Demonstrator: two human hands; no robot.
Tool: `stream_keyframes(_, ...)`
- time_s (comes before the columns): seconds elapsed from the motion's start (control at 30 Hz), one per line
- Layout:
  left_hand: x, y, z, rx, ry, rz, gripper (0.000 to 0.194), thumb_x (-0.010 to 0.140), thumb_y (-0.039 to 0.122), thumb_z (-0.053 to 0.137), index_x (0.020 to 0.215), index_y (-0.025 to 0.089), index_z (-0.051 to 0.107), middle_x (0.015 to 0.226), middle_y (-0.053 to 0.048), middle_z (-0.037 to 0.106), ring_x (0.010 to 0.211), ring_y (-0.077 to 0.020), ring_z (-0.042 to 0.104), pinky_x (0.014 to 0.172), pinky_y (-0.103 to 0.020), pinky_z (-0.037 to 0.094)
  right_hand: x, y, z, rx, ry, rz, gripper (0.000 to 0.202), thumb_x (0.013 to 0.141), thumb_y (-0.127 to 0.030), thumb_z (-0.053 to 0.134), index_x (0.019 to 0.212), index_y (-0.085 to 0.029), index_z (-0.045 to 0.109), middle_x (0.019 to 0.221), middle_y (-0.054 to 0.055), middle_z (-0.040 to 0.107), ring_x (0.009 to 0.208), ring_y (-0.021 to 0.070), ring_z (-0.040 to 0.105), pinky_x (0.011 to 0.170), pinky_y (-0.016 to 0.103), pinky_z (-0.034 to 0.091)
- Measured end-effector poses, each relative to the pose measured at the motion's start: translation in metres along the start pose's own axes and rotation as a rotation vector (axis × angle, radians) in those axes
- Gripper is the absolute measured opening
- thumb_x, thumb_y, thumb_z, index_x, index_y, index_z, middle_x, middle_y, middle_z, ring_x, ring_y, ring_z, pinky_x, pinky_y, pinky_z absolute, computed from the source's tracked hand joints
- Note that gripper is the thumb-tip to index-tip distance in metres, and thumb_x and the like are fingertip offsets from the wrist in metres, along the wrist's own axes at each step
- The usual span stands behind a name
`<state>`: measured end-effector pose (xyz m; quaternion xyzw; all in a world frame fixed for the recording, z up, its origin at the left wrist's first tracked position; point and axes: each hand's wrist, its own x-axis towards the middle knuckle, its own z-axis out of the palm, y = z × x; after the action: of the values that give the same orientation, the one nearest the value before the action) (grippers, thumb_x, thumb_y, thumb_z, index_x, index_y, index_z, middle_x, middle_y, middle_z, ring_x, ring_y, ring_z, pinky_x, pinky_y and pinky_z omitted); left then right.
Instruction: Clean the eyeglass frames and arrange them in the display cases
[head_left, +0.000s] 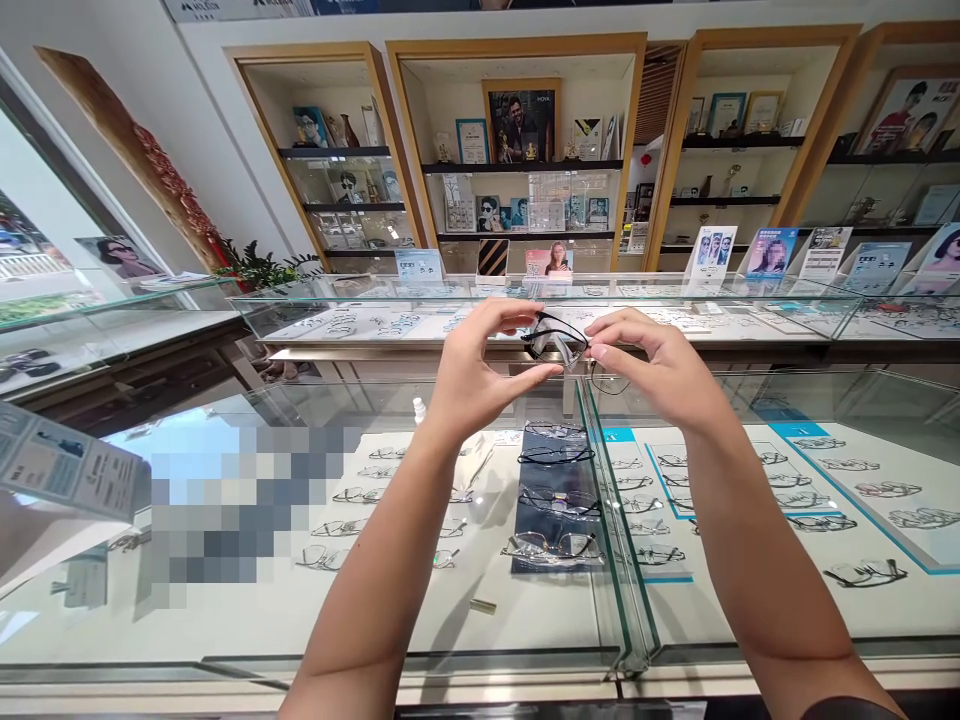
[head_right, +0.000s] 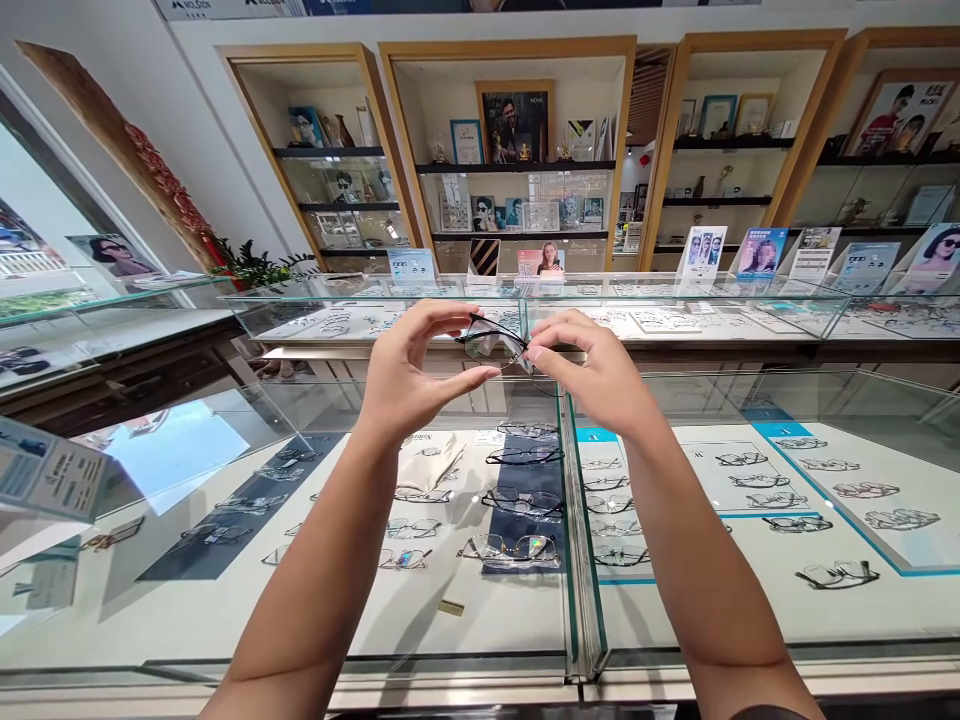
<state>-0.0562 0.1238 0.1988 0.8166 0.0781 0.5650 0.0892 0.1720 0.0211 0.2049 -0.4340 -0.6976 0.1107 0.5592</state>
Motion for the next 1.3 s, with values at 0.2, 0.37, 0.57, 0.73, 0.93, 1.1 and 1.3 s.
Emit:
stream_keyframes(0.2,-0.005,-0.004,0.015,-0.199,0.016,-0.056,0.064,0.083,0.048,0.094,0.136,0.026,0.067,0.139,-0.012,0.072,0.123,-0.0252,0.074,0.106,-0.038,0.065,0.004,0.007,-0.006,0.246,-0.125,0.197,0.015,0.092,-0.041,0.081,0.084,-0.029,0.083,0.127,0.004,0.079,0.119,0.0258,0.070,0.111,0.045,0.050)
stream_keyframes(0.37,-0.007,-0.011,0.024,-0.276,0.017,-0.036,0.069,0.083,0.058,0.092,0.140,0.031,0.064,0.142,-0.011,0.069,0.122,-0.0259,0.074,0.097,-0.036,0.066,0.004,0.009,-0.007,0.344,-0.163,0.221,0.013,0.089,-0.040,0.083,0.083,-0.029,0.085,0.100,0.002,0.082,0.101,0.0218,0.073,0.098,0.039,0.054)
stream_keyframes(0.57,-0.002,-0.007,0.024,-0.264,0.082,-0.045,0.073,0.080,0.064,0.092,0.142,0.036,0.064,0.140,-0.008,0.070,0.124,-0.0258,0.072,0.096,-0.036,0.064,0.005,0.004,-0.005,0.281,0.005,0.173,0.010,0.085,-0.034,0.084,0.081,-0.026,0.085,0.093,0.002,0.083,0.093,0.0206,0.074,0.089,0.038,0.058)
stream_keyframes(0.73,-0.001,0.018,0.020,-0.191,0.263,-0.293,0.040,0.085,0.060,0.089,0.102,0.025,0.078,0.092,-0.003,0.074,0.083,-0.0152,0.069,0.072,-0.027,0.057,0.006,0.007,0.002,0.157,0.187,0.085,0.009,0.089,-0.031,0.081,0.083,-0.025,0.084,0.091,0.002,0.084,0.090,0.0213,0.077,0.087,0.040,0.062)
stream_keyframes(0.93,-0.002,0.040,0.029,-0.331,0.035,-0.540,0.041,0.086,0.061,0.087,0.083,0.021,0.085,0.080,-0.004,0.079,0.077,-0.0167,0.067,0.071,-0.029,0.055,0.000,0.003,0.032,-0.127,0.349,-0.180,0.010,0.096,-0.025,0.076,0.091,-0.025,0.084,0.107,0.005,0.086,0.106,0.0252,0.080,0.102,0.046,0.062)
stream_keyframes(1.1,-0.003,0.028,0.036,-0.404,0.113,-0.652,0.041,0.080,0.062,0.092,0.088,0.022,0.088,0.072,-0.003,0.074,0.069,-0.0152,0.063,0.061,-0.028,0.050,-0.008,-0.002,0.053,-0.353,0.354,-0.297,0.019,0.101,-0.020,0.067,0.109,-0.025,0.084,0.123,0.008,0.085,0.117,0.0273,0.079,0.107,0.048,0.061)
stream_keyframes(1.3,-0.003,0.012,0.030,-0.373,0.118,-0.643,0.035,0.079,0.055,0.093,0.085,0.022,0.087,0.072,-0.001,0.071,0.063,-0.0123,0.053,0.060,-0.028,0.043,-0.013,-0.010,0.050,-0.420,0.238,-0.235,0.019,0.103,-0.023,0.064,0.109,-0.024,0.082,0.118,0.008,0.085,0.113,0.0269,0.078,0.101,0.045,0.061)
